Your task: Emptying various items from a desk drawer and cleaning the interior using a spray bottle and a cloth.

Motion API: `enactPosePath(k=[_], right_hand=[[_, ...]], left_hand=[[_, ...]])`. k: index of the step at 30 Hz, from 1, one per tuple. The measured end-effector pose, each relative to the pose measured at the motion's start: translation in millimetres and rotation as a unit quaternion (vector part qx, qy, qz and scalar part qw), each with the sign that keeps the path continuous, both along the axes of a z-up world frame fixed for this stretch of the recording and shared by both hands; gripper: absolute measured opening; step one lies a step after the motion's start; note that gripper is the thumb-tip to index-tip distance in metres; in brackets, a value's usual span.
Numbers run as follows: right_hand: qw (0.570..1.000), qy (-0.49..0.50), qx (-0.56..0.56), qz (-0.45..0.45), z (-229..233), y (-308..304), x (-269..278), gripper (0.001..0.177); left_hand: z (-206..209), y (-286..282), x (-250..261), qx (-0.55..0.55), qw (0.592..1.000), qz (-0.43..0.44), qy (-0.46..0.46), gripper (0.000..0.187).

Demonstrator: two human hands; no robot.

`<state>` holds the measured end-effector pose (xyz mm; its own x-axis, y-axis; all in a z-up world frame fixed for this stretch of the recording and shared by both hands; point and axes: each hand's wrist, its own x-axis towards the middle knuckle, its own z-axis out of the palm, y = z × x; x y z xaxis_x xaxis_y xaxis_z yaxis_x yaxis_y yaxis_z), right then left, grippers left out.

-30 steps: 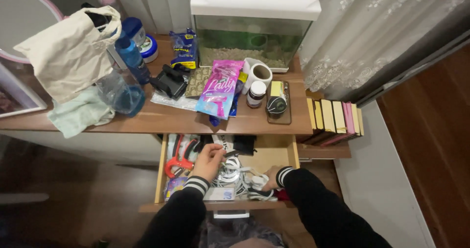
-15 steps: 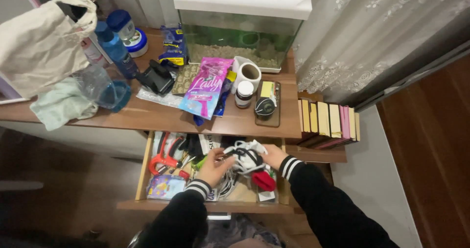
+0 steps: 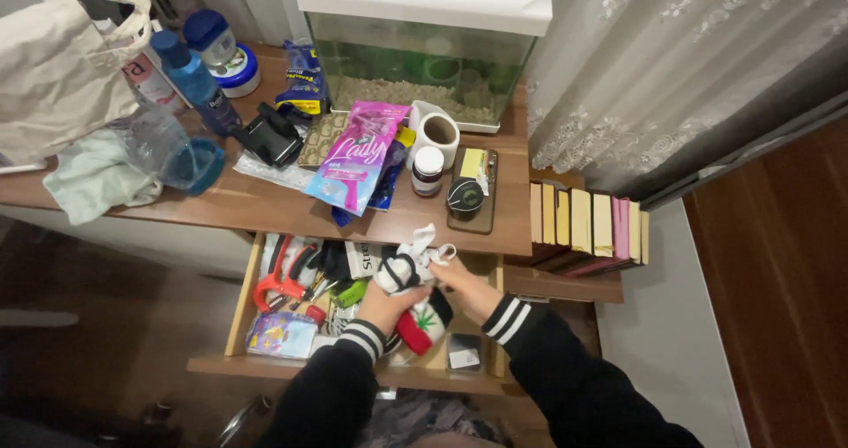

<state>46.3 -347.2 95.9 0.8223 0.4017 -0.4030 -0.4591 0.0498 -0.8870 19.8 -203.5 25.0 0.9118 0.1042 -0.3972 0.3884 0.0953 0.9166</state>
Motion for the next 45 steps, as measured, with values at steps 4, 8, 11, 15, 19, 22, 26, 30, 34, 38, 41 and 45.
enactPosePath(k=[4,8,11,15,19,22,26,30,34,38,41,45], right_hand=[[0.988,-0.143,-0.057,-0.019,-92.3,-40.3,16.3,0.041],[0.813,-0.179,-0.496,0.248,-160.6,-60.1,-3.3,0.049],[0.720,-0.162,-0.547,0.395,-164.2,-60.4,-10.4,0.078],[0.637,-0.119,-0.577,0.497,-146.8,-54.9,-0.7,0.106],[0.631,-0.090,-0.540,0.549,-141.9,-58.1,17.9,0.103],[0.676,-0.061,-0.517,0.522,-130.9,-54.4,24.2,0.085],[0.753,-0.048,-0.488,0.439,-66.1,-32.7,39.5,0.071],[0.840,-0.143,-0.372,0.368,7.5,-9.6,53.6,0.077],[0.852,-0.159,-0.342,0.362,102.8,30.4,73.8,0.072],[0.903,-0.191,-0.255,0.288,146.5,62.2,99.6,0.069],[0.942,-0.184,-0.185,0.211,162.7,86.9,125.1,0.064],[0.961,-0.163,-0.200,0.103,166.1,128.4,158.6,0.058]], left_hand=[[-8.7,14.9,1.2,0.036,0.998,0.032,0.026,0.081],[2.9,38.5,8.9,0.009,0.998,0.059,-0.034,0.068],[28.5,43.0,15.7,0.024,0.993,0.040,-0.107,0.057],[72.5,35.7,14.3,0.050,0.986,-0.004,-0.158,0.060],[109.3,34.7,12.7,0.128,0.970,-0.073,-0.195,0.065],[143.4,38.2,12.7,0.126,0.971,-0.087,-0.185,0.055],[168.7,58.6,19.4,0.108,0.953,-0.057,-0.277,0.056],[197.2,86.2,38.8,0.068,0.935,-0.014,-0.349,0.047],[235.8,124.8,69.9,0.085,0.907,0.001,-0.412,0.052],[289.8,159.3,105.4,0.101,0.861,0.001,-0.498,0.049],[326.1,186.7,138.5,0.120,0.836,-0.007,-0.535,0.049],[349.2,197.4,172.6,0.073,0.839,0.037,-0.537,0.049]])
